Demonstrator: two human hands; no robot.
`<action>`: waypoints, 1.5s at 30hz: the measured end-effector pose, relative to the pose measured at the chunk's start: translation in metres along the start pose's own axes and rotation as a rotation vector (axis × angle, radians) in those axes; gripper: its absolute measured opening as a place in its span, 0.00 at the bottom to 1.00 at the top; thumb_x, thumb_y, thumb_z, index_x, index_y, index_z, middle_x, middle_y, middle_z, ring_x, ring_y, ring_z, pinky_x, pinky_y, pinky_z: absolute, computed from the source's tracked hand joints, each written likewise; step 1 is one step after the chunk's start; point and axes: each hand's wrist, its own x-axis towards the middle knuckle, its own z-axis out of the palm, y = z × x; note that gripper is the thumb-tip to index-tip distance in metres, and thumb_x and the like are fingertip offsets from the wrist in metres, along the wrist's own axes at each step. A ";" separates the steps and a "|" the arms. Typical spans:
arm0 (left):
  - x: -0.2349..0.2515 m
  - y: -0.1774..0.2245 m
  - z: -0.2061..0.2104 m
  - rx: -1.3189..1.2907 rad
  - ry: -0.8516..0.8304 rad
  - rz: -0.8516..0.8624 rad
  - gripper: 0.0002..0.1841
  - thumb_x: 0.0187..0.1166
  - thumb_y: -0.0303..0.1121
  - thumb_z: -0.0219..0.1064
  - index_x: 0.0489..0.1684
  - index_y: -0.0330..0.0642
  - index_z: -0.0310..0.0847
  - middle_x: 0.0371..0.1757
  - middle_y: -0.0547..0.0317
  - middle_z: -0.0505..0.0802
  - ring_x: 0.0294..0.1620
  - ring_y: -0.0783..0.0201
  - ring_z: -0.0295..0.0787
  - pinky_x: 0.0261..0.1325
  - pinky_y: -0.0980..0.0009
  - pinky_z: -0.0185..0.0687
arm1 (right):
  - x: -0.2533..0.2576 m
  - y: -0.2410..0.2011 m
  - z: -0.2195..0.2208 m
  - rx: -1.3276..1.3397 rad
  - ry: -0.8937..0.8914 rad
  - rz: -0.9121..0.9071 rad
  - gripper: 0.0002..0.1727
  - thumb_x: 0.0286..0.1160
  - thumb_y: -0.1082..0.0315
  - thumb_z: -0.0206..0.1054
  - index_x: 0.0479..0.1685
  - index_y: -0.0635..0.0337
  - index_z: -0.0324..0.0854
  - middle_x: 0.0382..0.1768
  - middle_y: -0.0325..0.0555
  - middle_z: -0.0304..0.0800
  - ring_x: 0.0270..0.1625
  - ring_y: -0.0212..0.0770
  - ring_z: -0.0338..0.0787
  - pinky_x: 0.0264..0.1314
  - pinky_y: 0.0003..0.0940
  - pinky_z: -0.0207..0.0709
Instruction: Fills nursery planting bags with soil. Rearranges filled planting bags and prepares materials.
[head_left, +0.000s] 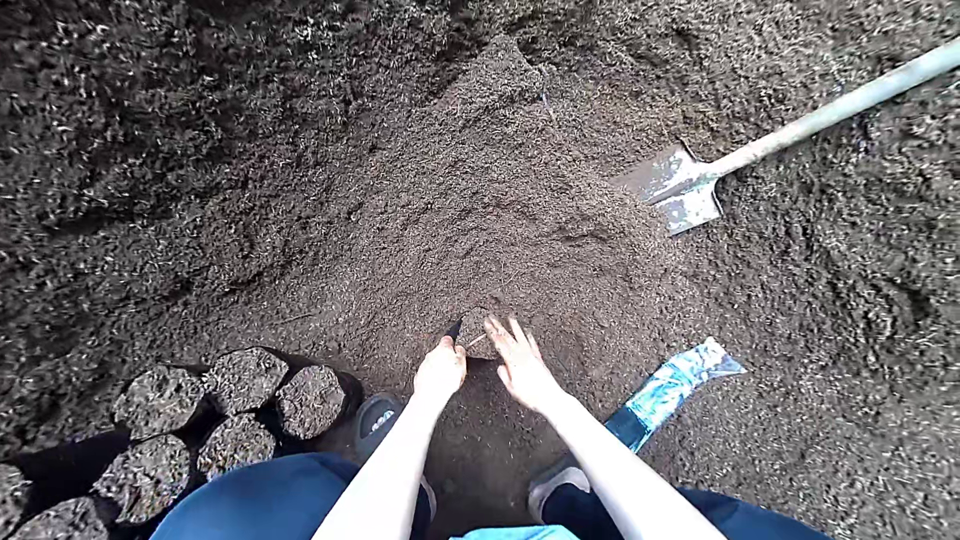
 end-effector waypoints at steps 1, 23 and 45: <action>0.000 -0.001 -0.001 0.007 0.000 0.020 0.24 0.96 0.43 0.38 0.79 0.40 0.69 0.65 0.40 0.89 0.68 0.45 0.87 0.70 0.41 0.77 | -0.001 -0.002 -0.002 -0.023 0.030 -0.021 0.43 0.78 0.73 0.54 0.97 0.43 0.47 0.97 0.35 0.43 0.98 0.56 0.32 0.93 0.71 0.29; 0.005 -0.004 0.012 -0.008 -0.044 0.056 0.29 0.98 0.48 0.36 0.68 0.34 0.78 0.61 0.40 0.89 0.64 0.46 0.87 0.70 0.44 0.76 | -0.005 -0.019 0.006 -0.088 -0.088 0.050 0.43 0.82 0.73 0.52 0.98 0.42 0.42 0.97 0.36 0.39 0.68 0.54 0.89 0.59 0.53 0.84; 0.022 0.004 0.003 -0.373 -0.018 0.103 0.33 0.93 0.41 0.58 0.92 0.47 0.46 0.52 0.50 0.84 0.28 0.69 0.77 0.34 0.72 0.75 | 0.056 0.017 -0.032 0.378 -0.245 0.245 0.33 0.92 0.52 0.56 0.88 0.64 0.62 0.69 0.64 0.83 0.65 0.53 0.87 0.72 0.51 0.76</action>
